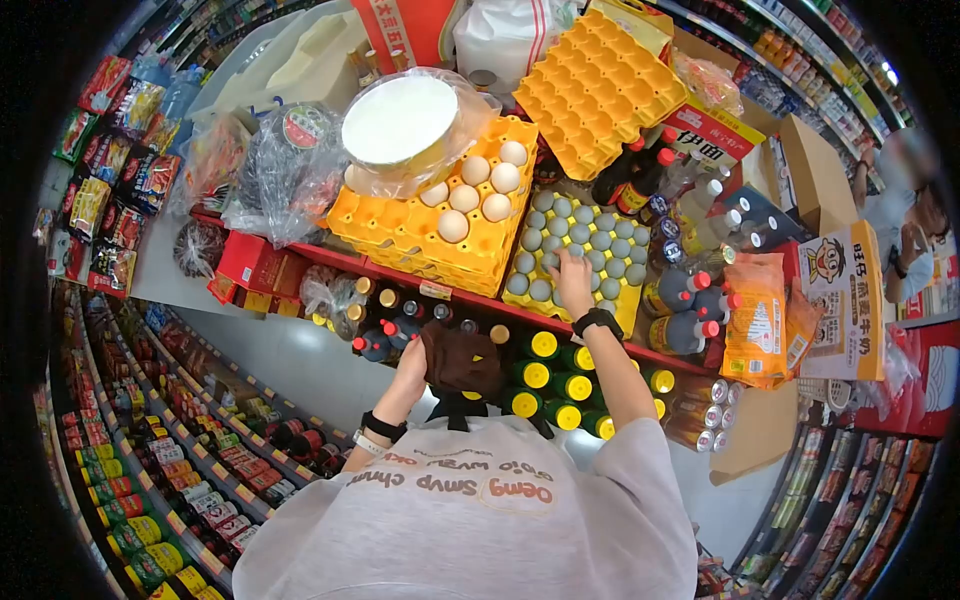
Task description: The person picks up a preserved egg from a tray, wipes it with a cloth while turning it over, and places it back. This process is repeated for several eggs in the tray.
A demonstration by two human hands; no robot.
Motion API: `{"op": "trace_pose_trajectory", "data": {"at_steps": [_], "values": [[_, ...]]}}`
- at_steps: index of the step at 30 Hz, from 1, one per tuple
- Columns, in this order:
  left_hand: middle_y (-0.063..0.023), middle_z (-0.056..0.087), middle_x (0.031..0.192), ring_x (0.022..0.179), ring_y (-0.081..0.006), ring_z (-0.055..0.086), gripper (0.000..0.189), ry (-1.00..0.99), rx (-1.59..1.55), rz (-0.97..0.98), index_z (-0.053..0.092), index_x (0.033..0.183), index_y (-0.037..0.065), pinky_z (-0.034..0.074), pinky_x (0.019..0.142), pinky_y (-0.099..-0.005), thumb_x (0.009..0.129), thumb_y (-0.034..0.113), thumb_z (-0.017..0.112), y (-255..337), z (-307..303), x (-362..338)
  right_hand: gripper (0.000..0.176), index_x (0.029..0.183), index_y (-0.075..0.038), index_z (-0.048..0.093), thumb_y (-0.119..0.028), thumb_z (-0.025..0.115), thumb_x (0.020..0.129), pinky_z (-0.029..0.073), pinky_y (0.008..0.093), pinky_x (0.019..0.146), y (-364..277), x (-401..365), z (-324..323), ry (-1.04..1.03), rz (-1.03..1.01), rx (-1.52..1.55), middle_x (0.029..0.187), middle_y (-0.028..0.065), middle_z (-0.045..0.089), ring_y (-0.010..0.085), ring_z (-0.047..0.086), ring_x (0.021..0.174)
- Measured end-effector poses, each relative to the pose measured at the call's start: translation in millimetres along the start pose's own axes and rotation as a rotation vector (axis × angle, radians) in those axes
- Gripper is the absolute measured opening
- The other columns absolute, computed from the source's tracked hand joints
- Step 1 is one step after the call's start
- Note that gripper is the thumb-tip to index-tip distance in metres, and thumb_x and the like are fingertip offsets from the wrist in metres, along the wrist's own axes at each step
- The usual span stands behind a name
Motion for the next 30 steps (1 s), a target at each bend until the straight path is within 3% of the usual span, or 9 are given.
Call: {"op": "trace_pose_trajectory", "data": {"at_steps": [7,14,17,21,23,24,28,30], "values": [[-0.0050,0.059,0.110,0.099,-0.0137,0.056,0.031,0.048,0.009,-0.051,0.053,0.114,0.003,0.045,0.085,-0.0271,0.095,0.025,0.042,12.5,2.5,1.8,0.029,0.101,-0.013,0.062,-0.011,0.067,0.073,0.036,0.0396,0.085,1.1,-13.4,-1.5,0.156,0.088,0.042,0.092,0.0092,0.060,0.0286,0.052,0.092],[-0.0048,0.058,0.112,0.100,-0.0144,0.056,0.031,-0.024,-0.013,-0.070,0.052,0.114,0.003,0.045,0.087,-0.0273,0.096,0.025,0.041,14.6,9.7,5.6,0.034,0.100,-0.013,0.063,-0.012,0.072,0.067,0.031,0.0419,0.092,2.6,-10.6,8.2,0.106,0.122,-0.020,0.093,0.0074,0.056,0.0268,0.048,0.097],[-0.0057,0.052,0.122,0.109,-0.0158,0.051,0.036,-0.042,-0.048,-0.066,0.046,0.123,0.005,0.042,0.092,-0.0292,0.097,0.028,0.038,19.7,15.0,1.7,0.039,0.102,-0.014,0.062,-0.014,0.073,0.065,0.030,0.0429,0.093,-12.6,-1.4,1.6,0.111,0.085,-0.036,0.096,0.0073,0.055,0.0276,0.047,0.099],[-0.0059,0.044,0.132,0.117,-0.0174,0.045,0.043,-0.087,-0.133,-0.117,0.037,0.131,0.006,0.038,0.097,-0.0319,0.097,0.032,0.036,20.9,18.8,-3.9,0.047,0.108,-0.019,0.061,-0.015,0.074,0.063,0.031,0.0430,0.093,-33.3,11.8,14.2,-0.028,-0.097,-0.083,0.100,0.0072,0.051,0.0278,0.044,0.101],[-0.0058,0.040,0.136,0.121,-0.0184,0.042,0.046,-0.261,-0.058,-0.098,0.032,0.135,0.007,0.036,0.100,-0.0337,0.097,0.035,0.034,21.9,27.8,-4.3,0.051,0.111,-0.023,0.061,-0.014,0.073,0.063,0.031,0.0423,0.093,-37.3,16.3,25.3,-0.112,-0.208,-0.148,0.100,0.0068,0.050,0.0272,0.044,0.101],[-0.0058,0.040,0.136,0.121,-0.0184,0.042,0.046,-0.257,-0.057,-0.095,0.032,0.135,0.007,0.036,0.100,-0.0337,0.097,0.035,0.034,22.1,27.4,-4.3,0.053,0.112,-0.028,0.061,-0.013,0.073,0.063,0.032,0.0419,0.092,-37.0,18.0,28.0,-0.148,-0.245,-0.132,0.101,0.0074,0.049,0.0268,0.044,0.101],[-0.0057,0.040,0.135,0.121,-0.0191,0.041,0.046,-0.222,-0.061,-0.115,0.032,0.135,0.007,0.035,0.101,-0.0343,0.097,0.035,0.034,17.0,25.7,-1.0,0.045,0.110,-0.021,0.062,-0.013,0.071,0.066,0.033,0.0413,0.091,-34.3,22.0,33.4,-0.194,-0.303,-0.145,0.103,0.0082,0.049,0.0266,0.044,0.102],[-0.0058,0.040,0.135,0.121,-0.0194,0.041,0.047,-0.190,-0.068,-0.137,0.032,0.135,0.007,0.035,0.101,-0.0345,0.097,0.035,0.034,17.2,23.8,-1.7,0.037,0.109,-0.013,0.059,-0.009,0.066,0.073,0.035,0.0399,0.088,-32.2,25.6,19.5,-0.022,-0.210,-0.033,0.102,0.0099,0.051,0.0277,0.045,0.100]]}}
Point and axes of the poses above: each hand's wrist, its own x-axis towards the middle knuckle, its own z-axis out of the palm, y = z × x, the point moved 8 cm from there along x, towards the middle knuckle
